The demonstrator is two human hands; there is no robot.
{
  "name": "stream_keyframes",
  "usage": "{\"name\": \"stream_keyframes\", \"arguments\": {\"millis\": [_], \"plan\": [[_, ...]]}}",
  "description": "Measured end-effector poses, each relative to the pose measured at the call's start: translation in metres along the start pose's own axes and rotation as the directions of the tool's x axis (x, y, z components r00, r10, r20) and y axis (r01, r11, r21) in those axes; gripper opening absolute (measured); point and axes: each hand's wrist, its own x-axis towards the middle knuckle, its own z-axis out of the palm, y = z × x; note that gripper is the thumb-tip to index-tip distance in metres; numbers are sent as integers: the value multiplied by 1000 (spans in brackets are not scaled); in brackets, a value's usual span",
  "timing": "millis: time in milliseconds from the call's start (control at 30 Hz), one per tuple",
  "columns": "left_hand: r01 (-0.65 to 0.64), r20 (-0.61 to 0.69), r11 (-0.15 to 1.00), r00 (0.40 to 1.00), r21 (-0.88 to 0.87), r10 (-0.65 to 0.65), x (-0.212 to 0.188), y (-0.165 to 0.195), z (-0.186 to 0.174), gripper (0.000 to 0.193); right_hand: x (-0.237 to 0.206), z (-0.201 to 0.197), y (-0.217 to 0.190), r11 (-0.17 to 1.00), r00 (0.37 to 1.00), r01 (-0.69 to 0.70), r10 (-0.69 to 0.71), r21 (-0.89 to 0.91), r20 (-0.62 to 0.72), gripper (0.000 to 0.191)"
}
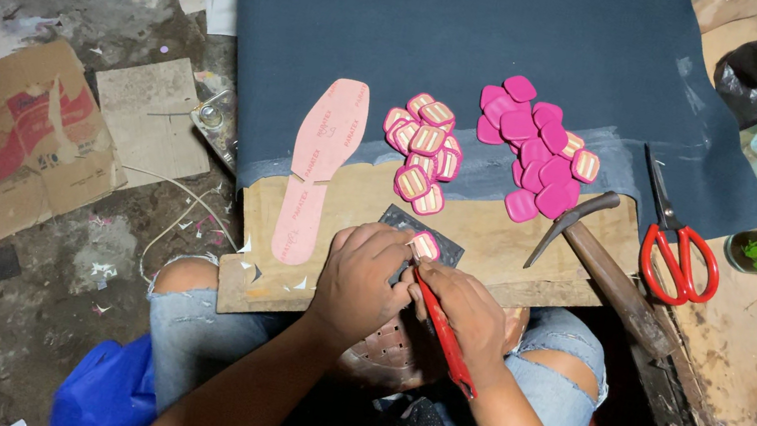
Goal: The person uses a red utility knife to cut small pink foam pieces into rounded rectangular shapes on a dark cutting mat. They repeatedly pick up a foam piece, trim its edges, and place the finished piece into a growing pile on the table.
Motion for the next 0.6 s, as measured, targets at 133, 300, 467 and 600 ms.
{"name": "stream_keyframes", "arguments": {"millis": [133,300,467,600], "plan": [[3,23,1000,1000,-6,-3,0,-2,0,22,2,1,1,1000,1000,-17,17,-13,-16,26],[11,48,1000,999,-7,-11,0,-1,2,17,9,-3,2,997,996,-76,76,-2,41,23],[-19,37,999,999,35,17,2,3,1,13,8,-15,4,991,983,-132,133,-16,128,21],[-14,23,1000,1000,-14,15,2,8,-6,18,-10,-12,5,948,945,-317,313,34,92,23]]}}
